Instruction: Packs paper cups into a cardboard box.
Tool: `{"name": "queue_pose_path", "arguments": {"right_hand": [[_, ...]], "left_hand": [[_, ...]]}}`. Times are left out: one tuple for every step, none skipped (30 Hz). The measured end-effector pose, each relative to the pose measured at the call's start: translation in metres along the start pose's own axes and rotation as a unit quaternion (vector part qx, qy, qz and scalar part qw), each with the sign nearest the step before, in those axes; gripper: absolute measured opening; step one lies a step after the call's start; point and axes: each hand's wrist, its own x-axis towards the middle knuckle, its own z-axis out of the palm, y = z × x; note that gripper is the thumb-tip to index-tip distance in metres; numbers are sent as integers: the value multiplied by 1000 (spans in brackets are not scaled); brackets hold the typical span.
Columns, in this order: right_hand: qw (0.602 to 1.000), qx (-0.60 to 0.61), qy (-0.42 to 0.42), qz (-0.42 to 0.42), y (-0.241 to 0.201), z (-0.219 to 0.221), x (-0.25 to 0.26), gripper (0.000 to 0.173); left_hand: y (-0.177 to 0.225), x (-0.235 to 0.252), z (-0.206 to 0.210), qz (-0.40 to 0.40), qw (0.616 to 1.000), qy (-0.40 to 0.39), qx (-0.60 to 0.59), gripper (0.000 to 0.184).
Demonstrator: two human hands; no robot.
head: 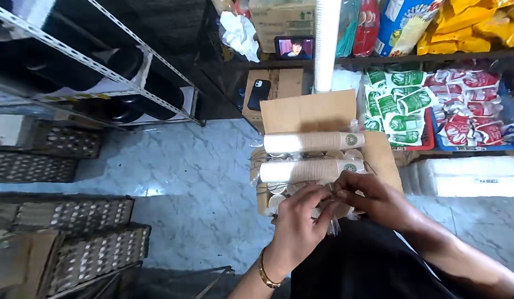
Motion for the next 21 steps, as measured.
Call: {"name": "queue_pose_path", "arguments": {"right_hand": [[1000, -1, 0, -1, 0, 0, 0, 17], [1000, -3, 1, -3, 0, 0, 0, 17], [1000, -9, 5, -8, 1, 0, -1, 17], [1000, -23, 14, -15, 2, 1, -1, 17], [998, -50, 32, -23, 3, 2, -3, 17], [994, -93, 55, -33, 3, 4, -4, 17], [985, -147, 81, -42, 4, 5, -7, 18], [972, -205, 106, -51, 4, 7, -10, 18], [956, -255, 127, -63, 5, 8, -13, 17], [942, -295, 142, -75, 6, 9, -17, 17], [929, -326, 152, -86, 7, 9, -21, 18], [920, -345, 158, -97, 8, 10, -24, 18], [916, -354, 159, -104, 8, 11, -27, 18], [915, -356, 157, -107, 8, 11, -29, 18], [916, -355, 154, -109, 9, 11, -30, 17], [917, -352, 151, -110, 9, 11, -31, 17], [918, -352, 148, -110, 10, 11, -32, 16], [918, -352, 145, -109, 11, 10, -32, 16], [919, -351, 142, -109, 11, 10, -33, 16], [920, -351, 138, -109, 12, 9, -33, 16], [921, -349, 134, -110, 13, 9, -33, 16]], "left_hand": [[1, 1, 1, 3, 1000, 3, 10, 20], [1, 1, 2, 6, 1000, 4, 19, 20], [0, 2, 2, 9, 1000, 4, 23, 20], [-2, 3, 3, 11, 1000, 1, 20, 20], [-4, 4, 3, 11, 1000, -3, 12, 20], [-6, 5, 4, 10, 1000, -2, -2, 20], [-10, 6, 5, 6, 1000, 2, -15, 19], [-14, 6, 5, 1, 1000, 12, -21, 18], [-18, 7, 6, -6, 1000, 20, -23, 17], [-20, 7, 6, -13, 999, 22, -25, 16], [-21, 8, 6, -15, 999, 22, -26, 15], [-21, 8, 7, -14, 999, 23, -24, 15], [-22, 8, 8, -9, 999, 27, -18, 15], [-23, 9, 9, -4, 999, 34, -9, 14], [-24, 9, 8, -3, 999, 40, 5, 13], [-24, 9, 7, -3, 999, 38, 17, 13], [-24, 10, 6, -4, 999, 33, 26, 13], [-23, 10, 6, -2, 999, 29, 31, 14], [-23, 10, 7, 2, 999, 28, 33, 14], [-23, 10, 8, 7, 999, 31, 35, 14], [-23, 10, 9, 12, 999, 36, 38, 14]]}}
